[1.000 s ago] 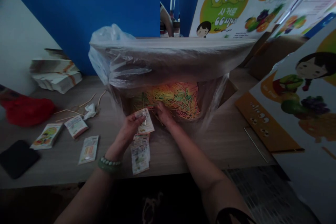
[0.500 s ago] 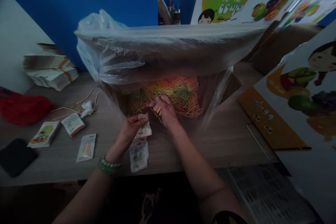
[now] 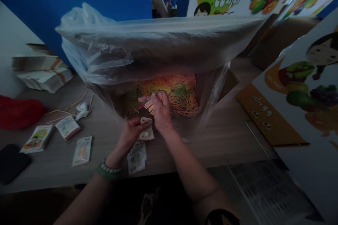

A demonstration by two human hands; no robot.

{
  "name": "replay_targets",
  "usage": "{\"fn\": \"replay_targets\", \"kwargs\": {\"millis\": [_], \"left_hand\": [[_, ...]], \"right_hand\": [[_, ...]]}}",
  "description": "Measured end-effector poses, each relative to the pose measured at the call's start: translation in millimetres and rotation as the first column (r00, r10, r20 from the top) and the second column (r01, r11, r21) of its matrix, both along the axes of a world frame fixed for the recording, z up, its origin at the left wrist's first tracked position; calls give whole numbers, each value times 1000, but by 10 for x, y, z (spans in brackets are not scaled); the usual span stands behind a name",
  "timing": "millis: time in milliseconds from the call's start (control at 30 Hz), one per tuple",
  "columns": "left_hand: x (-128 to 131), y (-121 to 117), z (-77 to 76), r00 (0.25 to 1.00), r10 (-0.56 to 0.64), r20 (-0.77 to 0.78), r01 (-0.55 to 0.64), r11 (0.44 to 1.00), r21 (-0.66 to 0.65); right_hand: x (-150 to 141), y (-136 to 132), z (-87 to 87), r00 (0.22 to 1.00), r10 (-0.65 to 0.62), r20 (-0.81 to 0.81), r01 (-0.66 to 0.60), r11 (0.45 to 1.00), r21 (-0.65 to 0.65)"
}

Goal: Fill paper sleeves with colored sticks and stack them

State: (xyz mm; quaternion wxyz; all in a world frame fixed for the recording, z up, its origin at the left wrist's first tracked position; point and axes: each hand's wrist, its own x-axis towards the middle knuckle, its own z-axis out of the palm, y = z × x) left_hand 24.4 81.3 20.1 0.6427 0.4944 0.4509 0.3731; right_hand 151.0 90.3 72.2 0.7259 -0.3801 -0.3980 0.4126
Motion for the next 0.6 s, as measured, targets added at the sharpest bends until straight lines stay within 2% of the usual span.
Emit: {"fn": "replay_targets", "kwargs": {"millis": [167, 300, 433, 600], "left_hand": [[9, -19, 51, 1000, -5, 4, 5, 998, 55], [35, -48, 123, 1000, 26, 7, -26, 997, 76], [31, -89, 204, 996, 12, 92, -14, 1000, 26], [10, -137, 220, 986, 5, 166, 1, 999, -39]], "right_hand": [[-73, -107, 81, 992, -32, 126, 35, 999, -23], [-124, -185, 60, 991, -2, 133, 9, 999, -54], [-117, -261, 3, 993, 56, 107, -45, 994, -98], [-35, -339, -32, 996, 53, 76, -47, 996, -81]]}}
